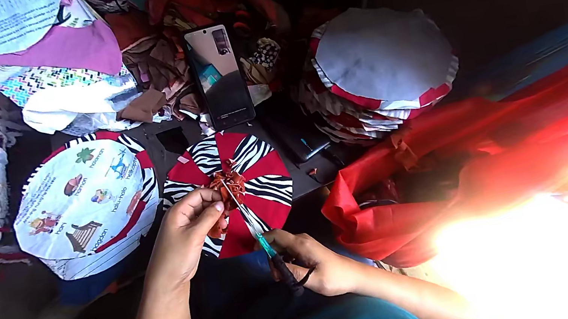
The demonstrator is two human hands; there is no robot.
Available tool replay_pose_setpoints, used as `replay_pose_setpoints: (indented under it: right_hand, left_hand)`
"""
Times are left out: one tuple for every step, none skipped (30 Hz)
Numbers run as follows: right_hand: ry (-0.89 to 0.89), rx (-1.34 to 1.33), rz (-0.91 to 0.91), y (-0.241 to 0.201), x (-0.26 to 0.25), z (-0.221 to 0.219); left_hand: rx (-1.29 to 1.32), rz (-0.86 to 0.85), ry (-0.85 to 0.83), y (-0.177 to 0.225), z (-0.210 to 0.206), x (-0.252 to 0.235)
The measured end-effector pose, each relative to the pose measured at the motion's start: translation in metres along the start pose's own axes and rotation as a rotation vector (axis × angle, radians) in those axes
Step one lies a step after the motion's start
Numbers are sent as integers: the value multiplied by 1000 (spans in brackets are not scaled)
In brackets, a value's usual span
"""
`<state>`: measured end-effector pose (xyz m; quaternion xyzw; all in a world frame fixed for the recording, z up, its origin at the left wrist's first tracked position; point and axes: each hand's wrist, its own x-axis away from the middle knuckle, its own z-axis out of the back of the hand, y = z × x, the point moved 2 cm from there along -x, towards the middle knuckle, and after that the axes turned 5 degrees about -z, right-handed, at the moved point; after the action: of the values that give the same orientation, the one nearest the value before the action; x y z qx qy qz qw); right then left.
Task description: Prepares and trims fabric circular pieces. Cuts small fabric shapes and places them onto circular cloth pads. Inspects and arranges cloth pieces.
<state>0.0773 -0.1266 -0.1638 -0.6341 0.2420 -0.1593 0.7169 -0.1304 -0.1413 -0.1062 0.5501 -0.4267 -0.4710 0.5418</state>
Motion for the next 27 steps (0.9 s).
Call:
replay_pose_setpoints:
  right_hand:
    - [7, -21, -2, 1, 0, -1]
    - [21, -39, -3, 2, 0, -2]
    - [37, -50, -10, 4, -1, -2]
    - [52, -55, -25, 5, -1, -3]
    - [67, -66, -50, 6, -1, -4]
    - [77, -89, -82, 6, 0, -4]
    - [80, -129, -117, 7, 0, -4]
    - [70, -178, -150, 7, 1, -5]
    - [44, -229, -168, 7, 1, -4]
    - [3, -260, -171, 7, 2, -3]
    - [-45, -262, -171, 6, 3, -2]
    - [-86, -254, -168, 5, 4, -2]
    - [-102, -244, -166, 3, 4, -2]
    - [-102, -234, -160, 2, 4, -2]
    - [-94, -225, -148, 1, 3, -2]
    - [-79, -214, -140, 0, 2, -2]
    - [-63, -210, -135, 0, 2, -3]
    - [-37, -209, -134, 1, 1, -4]
    - [-1, -201, -133, 1, 0, -4]
    - [35, -187, -136, 2, -1, -5]
    - [66, -179, -144, 2, -1, -5]
    - [83, -182, -152, 3, -1, -6]
    - [86, -201, -163, 3, -1, -6]
    - [73, -235, -175, 3, -1, -5]
    - [45, -275, -183, 3, 0, -5]
    - [6, -305, -188, 2, 0, -5]
    - [-37, -307, -196, 1, 1, -4]
  left_hand:
    - [-8, 5, 11, 0, 1, 0]
    - [-14, 8, 26, -1, 2, -1]
    - [-26, 11, 43, -1, 3, -2]
    - [-41, 15, 62, -2, 4, -3]
    - [-56, 17, 80, -3, 6, -4]
    - [-66, 21, 93, -4, 7, -5]
    - [-73, 22, 102, -5, 8, -6]
    - [-71, 21, 108, -6, 8, -7]
    - [-68, 15, 114, -6, 9, -7]
    - [-61, 7, 116, -6, 9, -7]
    - [-50, -2, 113, -5, 9, -7]
    - [-41, -6, 104, -4, 8, -6]
    - [-39, -8, 90, -3, 8, -4]
    - [-44, -9, 74, -2, 8, -3]
    - [-55, -12, 58, -2, 7, -2]
    - [-64, -16, 42, -1, 6, -1]
    - [-69, -16, 32, -1, 6, 0]
    - [-75, -15, 30, -1, 5, 0]
    - [-86, -13, 37, -1, 6, 0]
    - [-107, -10, 48, -1, 6, -1]
    - [-133, -7, 69, -1, 8, -2]
    - [-163, -9, 95, -1, 9, -4]
    - [-186, -12, 120, -1, 11, -5]
    - [-200, -19, 135, -1, 13, -5]
    - [-205, -27, 147, -1, 13, -5]
    - [-197, -34, 153, 0, 13, -5]
    - [-183, -40, 148, 0, 13, -5]
